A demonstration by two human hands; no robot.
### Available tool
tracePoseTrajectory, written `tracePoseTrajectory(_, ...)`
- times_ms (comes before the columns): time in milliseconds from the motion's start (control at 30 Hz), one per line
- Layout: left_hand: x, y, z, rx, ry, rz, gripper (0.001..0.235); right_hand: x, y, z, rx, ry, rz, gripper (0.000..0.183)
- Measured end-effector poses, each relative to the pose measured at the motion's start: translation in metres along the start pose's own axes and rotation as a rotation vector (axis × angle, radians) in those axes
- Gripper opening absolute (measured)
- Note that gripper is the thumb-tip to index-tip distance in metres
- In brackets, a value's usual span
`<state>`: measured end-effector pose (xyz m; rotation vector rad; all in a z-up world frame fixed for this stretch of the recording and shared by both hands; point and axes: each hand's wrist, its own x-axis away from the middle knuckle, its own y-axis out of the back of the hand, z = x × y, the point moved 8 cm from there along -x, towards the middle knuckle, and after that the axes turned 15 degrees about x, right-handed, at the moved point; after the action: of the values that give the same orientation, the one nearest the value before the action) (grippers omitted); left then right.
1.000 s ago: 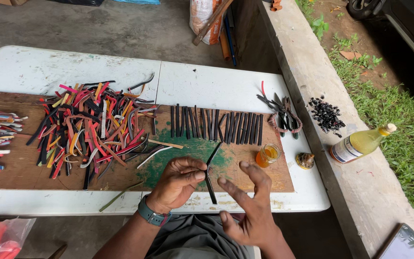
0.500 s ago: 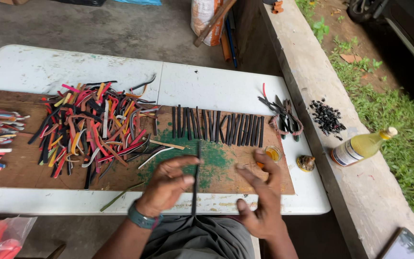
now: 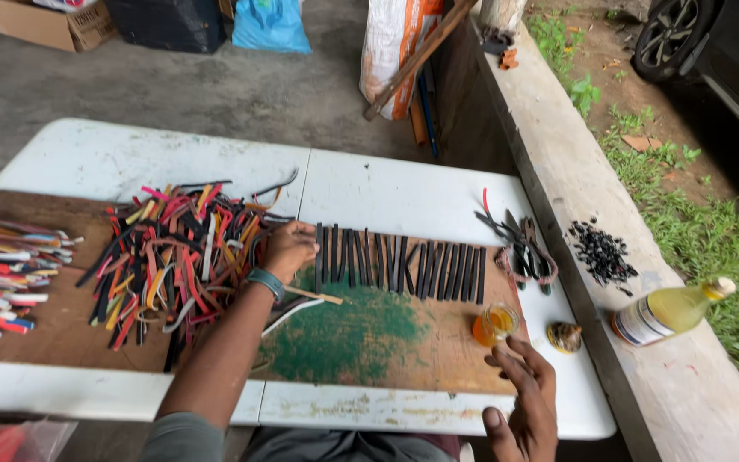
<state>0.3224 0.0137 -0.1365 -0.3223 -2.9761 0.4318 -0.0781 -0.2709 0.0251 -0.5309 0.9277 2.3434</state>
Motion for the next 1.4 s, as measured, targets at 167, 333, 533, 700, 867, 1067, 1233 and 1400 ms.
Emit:
tracePoseTrajectory(167, -0.037, 0.011, 0.024, -0.239, -0.17, -0.125, 0.027, 0.016, -0.012, -0.102, 0.11, -0.03, 0.059, 0.066)
tracePoseTrajectory(333, -0.032, 0.011, 0.0, -0.601, -0.308, -0.254, 0.02, 0.006, -0.072, -0.253, 0.028, -0.292, 0.464, 0.074)
tracePoseTrajectory(533, 0.05, -0.014, -0.042, -0.882, -0.381, -0.155, 0.015, 0.029, -0.105, -0.31, -0.149, -0.716, 0.658, 0.073)
tracePoseTrajectory(700, 0.133, -0.027, -0.034, -0.862, -0.284, 0.078, 0.017, 0.024, -0.081, -0.198, 0.172, -0.044, 0.389, 0.06)
tracePoseTrajectory(867, 0.174, -0.01, -0.066, -0.664, -0.573, -0.036, 0.018, 0.01, -0.079, -0.091, 0.229, 0.121, 0.311, 0.054)
tracePoseTrajectory(1067, 0.144, 0.094, -0.125, -0.621, -0.545, -0.375, 0.012, 0.006, -0.062, -0.016, 0.292, -0.052, 0.255, 0.048)
tracePoseTrajectory(1233, 0.109, 0.124, -0.159, -0.942, -0.846, -0.313, 0.025, -0.002, -0.055, -0.001, 0.289, -0.059, 0.216, 0.043)
tracePoseTrajectory(1400, 0.068, 0.16, -0.145, -1.526, -0.627, -0.242, 0.023, -0.019, -0.022, 0.022, 0.328, 0.118, 0.037, 0.036)
